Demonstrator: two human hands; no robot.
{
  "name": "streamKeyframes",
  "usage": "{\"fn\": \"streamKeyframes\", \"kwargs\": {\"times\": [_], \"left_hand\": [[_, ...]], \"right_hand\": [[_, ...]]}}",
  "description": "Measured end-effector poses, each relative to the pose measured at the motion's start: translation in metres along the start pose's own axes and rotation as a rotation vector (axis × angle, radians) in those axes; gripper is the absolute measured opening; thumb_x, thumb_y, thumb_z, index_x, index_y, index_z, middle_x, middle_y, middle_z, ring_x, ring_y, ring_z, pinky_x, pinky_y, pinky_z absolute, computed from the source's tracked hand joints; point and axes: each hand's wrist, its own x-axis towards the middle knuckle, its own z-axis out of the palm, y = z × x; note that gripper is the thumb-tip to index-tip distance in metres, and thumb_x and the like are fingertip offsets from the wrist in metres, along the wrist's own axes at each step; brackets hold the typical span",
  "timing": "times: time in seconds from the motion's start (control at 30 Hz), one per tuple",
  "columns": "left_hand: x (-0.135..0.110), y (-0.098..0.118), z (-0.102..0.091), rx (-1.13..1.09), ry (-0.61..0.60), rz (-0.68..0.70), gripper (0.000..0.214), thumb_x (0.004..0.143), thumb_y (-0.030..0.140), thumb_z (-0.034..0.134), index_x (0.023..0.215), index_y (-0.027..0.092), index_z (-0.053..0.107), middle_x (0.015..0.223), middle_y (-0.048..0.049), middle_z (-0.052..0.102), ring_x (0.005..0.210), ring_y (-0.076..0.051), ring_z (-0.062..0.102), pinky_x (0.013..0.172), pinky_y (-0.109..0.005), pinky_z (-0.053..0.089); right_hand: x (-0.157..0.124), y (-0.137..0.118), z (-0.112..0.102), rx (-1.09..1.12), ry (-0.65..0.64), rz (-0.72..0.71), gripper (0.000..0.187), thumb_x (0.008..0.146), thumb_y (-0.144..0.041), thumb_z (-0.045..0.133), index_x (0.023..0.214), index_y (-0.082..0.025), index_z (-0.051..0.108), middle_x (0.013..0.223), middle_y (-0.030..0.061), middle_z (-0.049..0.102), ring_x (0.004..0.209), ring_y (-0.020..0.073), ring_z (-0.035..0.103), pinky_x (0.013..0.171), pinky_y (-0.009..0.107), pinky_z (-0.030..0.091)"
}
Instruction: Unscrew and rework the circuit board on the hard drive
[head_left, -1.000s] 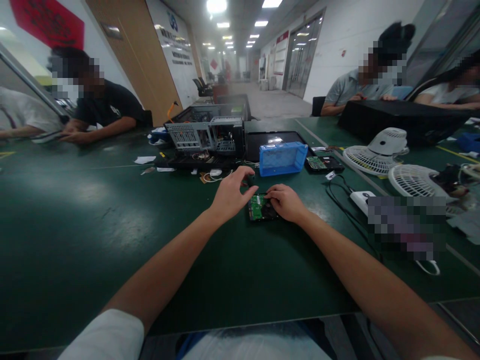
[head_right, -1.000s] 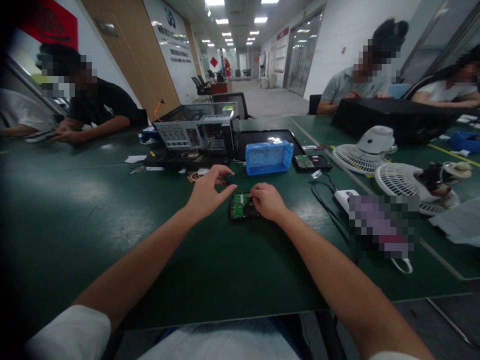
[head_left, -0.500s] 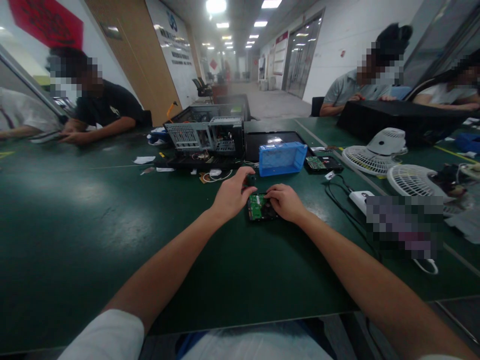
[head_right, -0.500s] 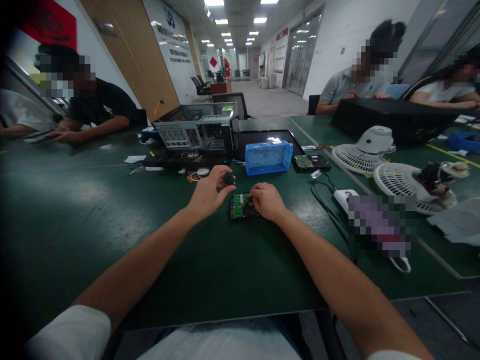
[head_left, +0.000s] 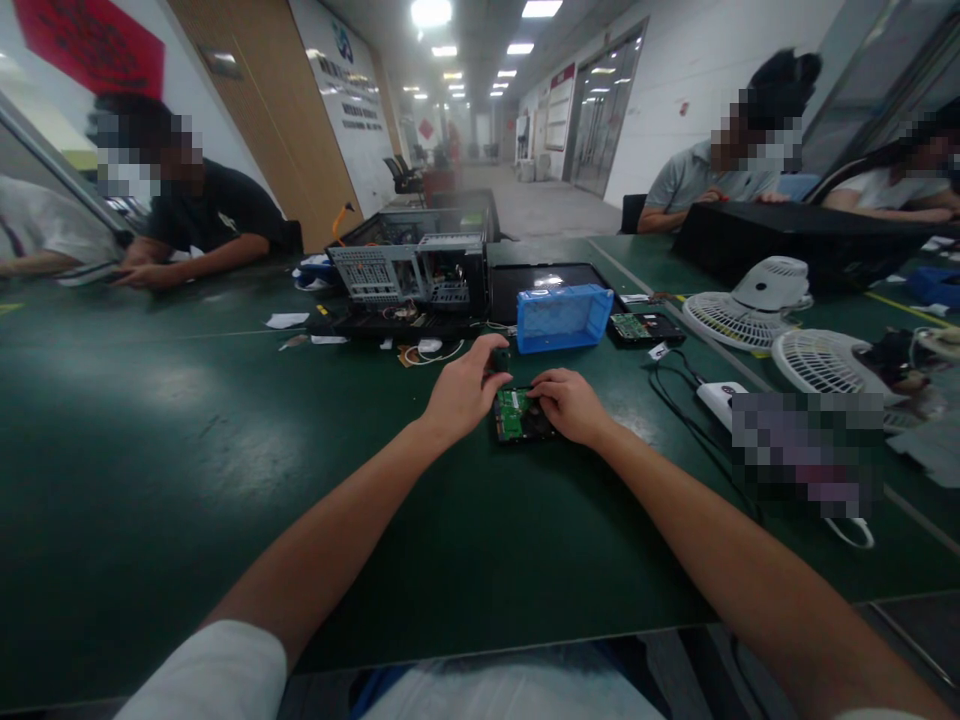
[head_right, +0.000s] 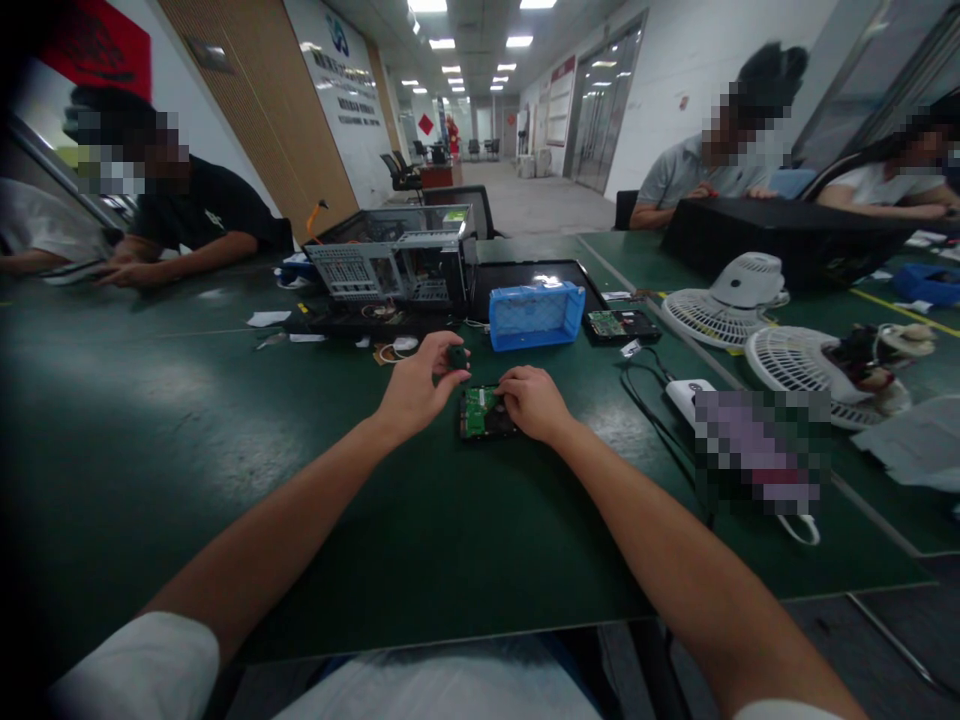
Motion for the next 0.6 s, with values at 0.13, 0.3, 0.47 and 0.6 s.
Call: {"fn": "streamKeyframes", "kwargs": {"times": [0.13, 0.3, 0.47, 0.6], "left_hand": [[0.0001, -0.0011, 0.0003, -0.007, -0.007, -0.002, 0.052, 0.089, 0.011, 0.070, 0.133, 0.028, 0.049, 0.108, -0.0057, 0.072, 0.097, -0.023, 0.074, 0.090, -0.041, 0.061], [0.0006, -0.0012, -0.0002, -0.042, -0.022, 0.001, 0.049, 0.090, 0.010, 0.069, 0.131, 0.027, 0.049, 0.109, -0.0051, 0.072, 0.096, -0.021, 0.074, 0.092, -0.040, 0.060], [0.0005, -0.0008, -0.0009, -0.032, -0.033, 0.007, 0.049, 0.091, 0.010, 0.067, 0.132, 0.027, 0.048, 0.110, -0.0050, 0.071, 0.096, -0.021, 0.074, 0.093, -0.040, 0.060], [0.0008, -0.0004, -0.0011, -0.006, -0.026, 0.017, 0.049, 0.091, 0.010, 0.067, 0.132, 0.027, 0.048, 0.109, -0.0049, 0.071, 0.096, -0.021, 0.073, 0.093, -0.040, 0.059]], "right_hand": [[-0.0006, 0.0001, 0.0004, 0.008, 0.004, -0.001, 0.029, 0.085, -0.007, 0.058, 0.098, -0.019, 0.081, 0.110, 0.0107, 0.075, 0.100, 0.0258, 0.068, 0.094, 0.042, 0.051], [-0.0002, 0.0003, 0.0005, 0.011, 0.004, 0.005, 0.029, 0.086, -0.007, 0.058, 0.097, -0.020, 0.081, 0.110, 0.0100, 0.075, 0.100, 0.0257, 0.068, 0.094, 0.041, 0.052], [-0.0002, 0.0013, 0.0012, 0.010, -0.006, 0.007, 0.029, 0.086, -0.007, 0.058, 0.098, -0.019, 0.081, 0.111, 0.0101, 0.075, 0.101, 0.0265, 0.069, 0.095, 0.042, 0.052], [-0.0010, 0.0007, 0.0016, 0.034, -0.007, 0.005, 0.030, 0.086, -0.007, 0.057, 0.099, -0.019, 0.081, 0.115, 0.0102, 0.075, 0.105, 0.0265, 0.069, 0.097, 0.043, 0.053]]}}
